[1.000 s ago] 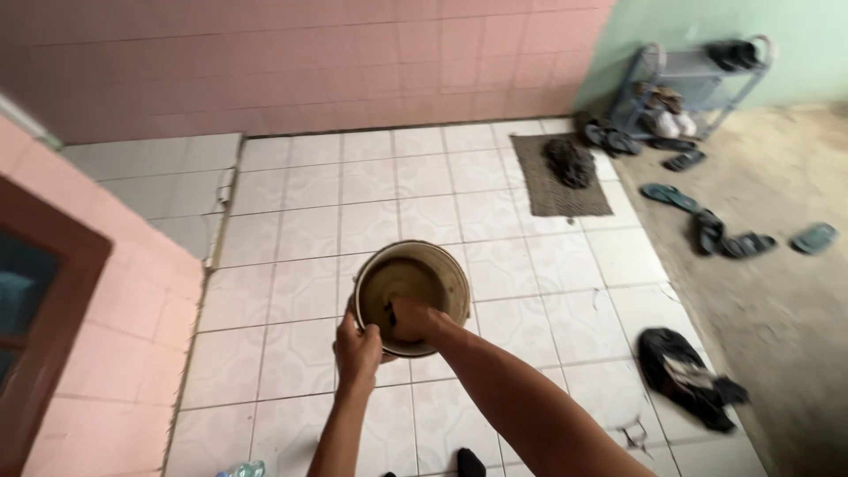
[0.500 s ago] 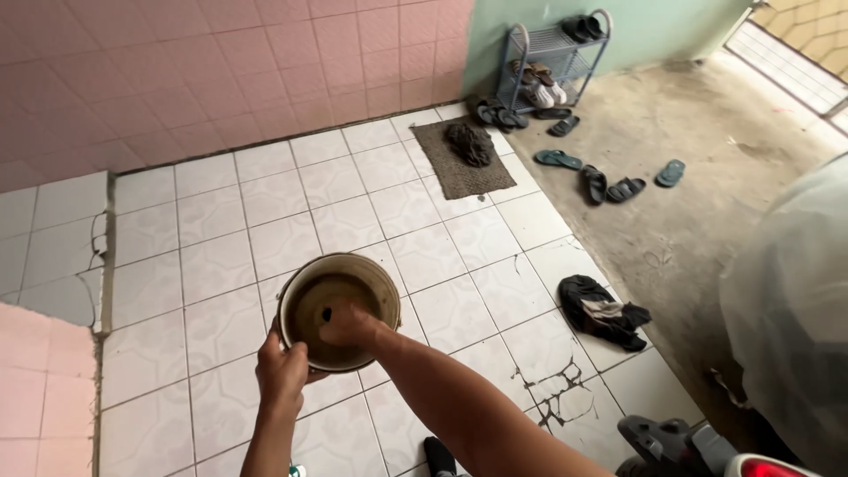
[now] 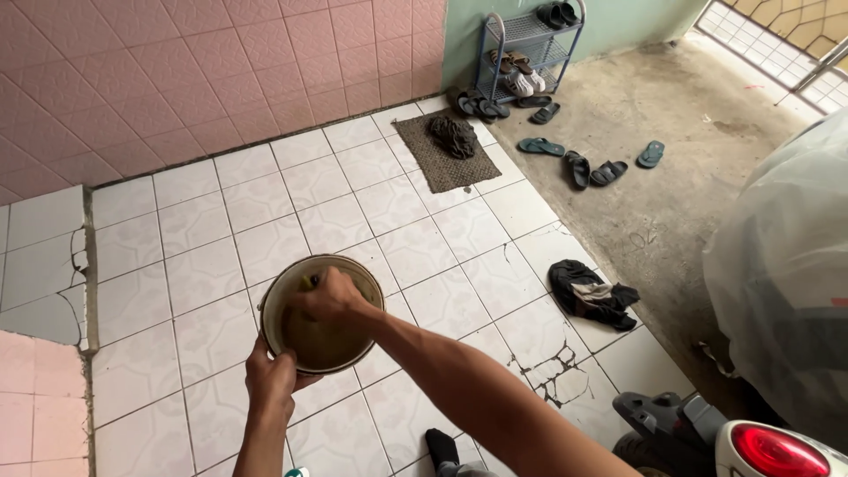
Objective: The person wipes a wooden-framed window with a yellow cloth, then dips the cloth in a bucket of water, adds water from a bottle, and continues wiping the window and frame. The person moves a red plastic stool to reach higher sections of the window.
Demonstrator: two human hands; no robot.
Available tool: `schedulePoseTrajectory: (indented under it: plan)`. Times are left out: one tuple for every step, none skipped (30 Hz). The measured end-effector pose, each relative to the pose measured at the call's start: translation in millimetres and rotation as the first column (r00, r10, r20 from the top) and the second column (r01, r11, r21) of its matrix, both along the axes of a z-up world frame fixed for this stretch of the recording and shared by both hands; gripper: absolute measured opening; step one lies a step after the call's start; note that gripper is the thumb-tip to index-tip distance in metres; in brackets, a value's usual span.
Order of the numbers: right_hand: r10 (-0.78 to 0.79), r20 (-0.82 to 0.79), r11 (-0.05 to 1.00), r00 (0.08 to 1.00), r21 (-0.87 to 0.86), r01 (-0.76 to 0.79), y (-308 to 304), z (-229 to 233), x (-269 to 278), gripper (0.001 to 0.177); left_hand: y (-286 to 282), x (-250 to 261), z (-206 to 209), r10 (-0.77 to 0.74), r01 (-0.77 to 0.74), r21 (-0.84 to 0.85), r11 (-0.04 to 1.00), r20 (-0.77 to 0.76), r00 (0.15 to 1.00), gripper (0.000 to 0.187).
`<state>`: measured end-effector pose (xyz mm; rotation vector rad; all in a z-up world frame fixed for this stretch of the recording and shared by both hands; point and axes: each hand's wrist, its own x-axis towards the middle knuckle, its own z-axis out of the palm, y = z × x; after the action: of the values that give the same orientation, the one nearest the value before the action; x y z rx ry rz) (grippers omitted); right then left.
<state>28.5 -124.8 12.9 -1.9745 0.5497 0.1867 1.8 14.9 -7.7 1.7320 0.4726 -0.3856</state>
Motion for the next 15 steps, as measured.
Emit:
schedulePoseTrajectory:
  plan:
    - [-0.031, 0.044, 0.994, 0.999, 0.11, 0.026, -0.7, 6.0, -0.4, 0.027, 0.2, -1.2, 1.6, 0.006, -0.006, -0.013, 1.0, -0.017, 1.0, 0.068]
    - [-0.067, 0.084, 0.974, 0.994, 0.22, 0.047, -1.0, 11.8, -0.4, 0.019, 0.9, -1.9, 3.0, 0.012, -0.013, -0.026, 1.0, -0.035, 0.999, 0.069]
    - [-0.057, 0.083, 0.975, 0.995, 0.218, 0.037, -7.0, 25.8, -3.6, 0.019, 1.5, 2.0, -15.3, 0.023, -0.024, -0.028, 0.999, -0.036, 0.999, 0.069]
    - [-0.066, -0.031, 0.989, 0.997, 0.131, 0.07, -11.8, 39.8, -6.3, 0.032, 3.3, 6.2, -33.8, 0.009, -0.009, -0.115, 0.993, 0.001, 1.0, 0.075]
    - [-0.07, -0.14, 0.996, 0.988, 0.049, 0.077, -8.2, 54.1, -7.3, 0.057, 14.8, 9.9, -50.1, 0.012, -0.004, -0.191, 0.982, 0.043, 0.999, 0.082]
    - [-0.044, -0.139, 0.997, 0.989, 0.058, 0.053, -15.3, 27.3, 3.5, 0.057, 14.8, 5.1, -30.4, 0.036, -0.028, -0.181, 0.983, 0.045, 0.998, 0.082]
    - [-0.136, -0.02, 0.956, 0.991, 0.258, 0.136, -23.1, -1.8, 12.8, 0.035, 12.6, -1.4, -12.7, 0.003, 0.004, -0.105, 0.995, 0.067, 0.998, 0.077]
    - [-0.246, 0.072, 0.869, 0.966, 0.457, 0.188, -30.7, -31.3, 22.5, 0.019, 9.2, -7.4, 4.8, -0.033, 0.035, -0.026, 0.999, 0.084, 0.996, 0.073]
    - [-0.232, 0.07, 0.87, 0.97, 0.462, 0.175, -34.6, -37.3, 22.6, 0.019, 10.5, -10.1, 14.6, -0.019, 0.02, -0.021, 1.0, 0.083, 0.996, 0.073]
    - [-0.241, 0.055, 0.857, 0.969, 0.481, 0.186, -38.9, -43.3, 22.7, 0.024, 11.3, -12.8, 24.4, -0.048, 0.043, 0.059, 0.997, 0.093, 0.994, 0.071]
    - [-0.252, 0.037, 0.844, 0.967, 0.498, 0.201, -43.9, -50.3, 22.1, 0.029, 11.4, -15.5, 33.4, -0.083, 0.069, 0.137, 0.988, 0.097, 0.992, 0.069]
    - [-0.242, 0.033, 0.843, 0.97, 0.502, 0.194, -36.0, -29.3, 9.8, 0.029, 13.6, -13.7, 31.6, -0.072, 0.059, 0.142, 0.988, 0.094, 0.993, 0.069]
    - [-0.22, -0.011, 0.851, 0.975, 0.487, 0.197, -29.8, -8.8, -4.1, 0.045, 14.7, -13.3, 29.1, -0.107, 0.093, 0.168, 0.981, 0.078, 0.991, 0.069]
    - [-0.198, -0.054, 0.858, 0.979, 0.473, 0.2, -24.6, 11.9, -18.0, 0.071, 15.3, -13.1, 26.6, -0.141, 0.127, 0.193, 0.973, 0.061, 0.988, 0.068]
    - [-0.192, -0.058, 0.858, 0.98, 0.475, 0.196, -29.4, -17.8, -12.0, 0.071, 16.3, -14.3, 23.3, -0.135, 0.122, 0.196, 0.973, 0.057, 0.989, 0.068]
